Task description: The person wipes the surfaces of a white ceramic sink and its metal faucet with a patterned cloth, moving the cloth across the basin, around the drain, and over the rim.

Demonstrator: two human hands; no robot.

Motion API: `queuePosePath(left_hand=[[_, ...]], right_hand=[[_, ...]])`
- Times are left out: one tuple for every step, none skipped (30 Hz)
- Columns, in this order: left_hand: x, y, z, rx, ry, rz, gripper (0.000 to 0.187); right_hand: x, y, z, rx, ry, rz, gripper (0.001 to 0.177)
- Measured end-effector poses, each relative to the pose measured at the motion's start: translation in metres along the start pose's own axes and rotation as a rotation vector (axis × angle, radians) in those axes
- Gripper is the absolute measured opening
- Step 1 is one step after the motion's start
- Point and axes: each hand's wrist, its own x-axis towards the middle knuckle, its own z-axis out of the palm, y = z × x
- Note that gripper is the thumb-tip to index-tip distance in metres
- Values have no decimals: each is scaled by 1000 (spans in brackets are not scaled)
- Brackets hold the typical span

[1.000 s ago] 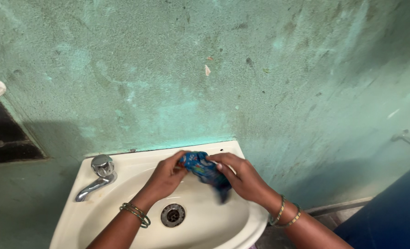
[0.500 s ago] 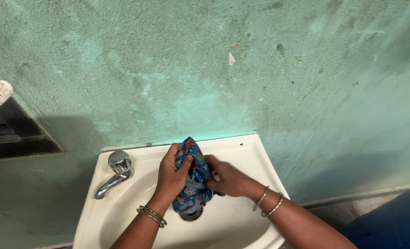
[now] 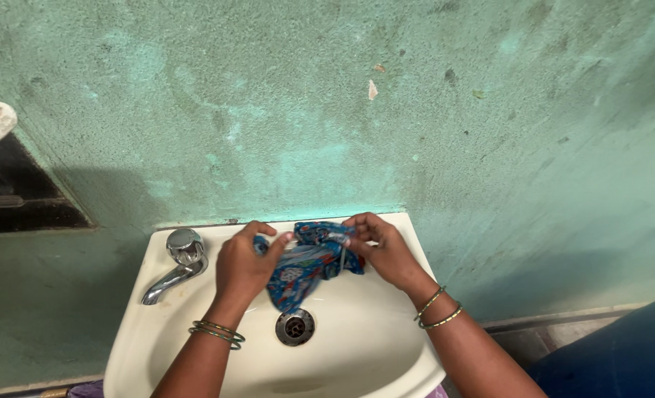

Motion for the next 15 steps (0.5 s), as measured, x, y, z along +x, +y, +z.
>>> queuePosePath(left_hand=[[1, -2, -1, 13, 33, -26, 42], [3, -5, -3, 25, 66, -52, 41], [5, -9, -3, 36, 99, -78, 40], [7, -14, -2, -67, 107, -83, 38], [9, -19, 0, -171, 116, -86, 37], [11, -25, 4, -273, 121, -92, 36], [13, -31, 9, -384, 79, 21, 38], [14, -34, 15, -494, 34, 134, 41], [15, -35, 20, -604, -12, 247, 43], [15, -35, 23, -484, -131, 142, 47], [11, -31, 27, -361, -249, 38, 52], [8, -26, 30, -237, -361, -65, 57], [3, -21, 31, -227, -420, -27, 57], [-5, -15, 32, -217, -475, 11, 61], [-11, -9, 33, -206, -530, 49, 67]], right_hand=[[0, 2, 0, -10, -26, -71, 23], [1, 5, 1, -20, -52, -142, 20], [2, 9, 1, -31, -79, -213, 19], [2, 13, 2, 26, -117, -160, 17], [2, 16, 3, 82, -154, -107, 17], [2, 20, 5, 140, -191, -51, 18], [1, 24, 6, 115, -178, -61, 20], [0, 26, 8, 90, -165, -70, 22], [0, 26, 9, 65, -151, -78, 24], [0, 25, 11, 125, -107, -12, 23], [-1, 22, 13, 185, -63, 55, 22], [-1, 17, 16, 244, -22, 117, 21], [-3, 12, 18, 244, 19, 144, 23], [-4, 6, 19, 244, 58, 167, 24], [-6, -1, 20, 243, 96, 190, 25]])
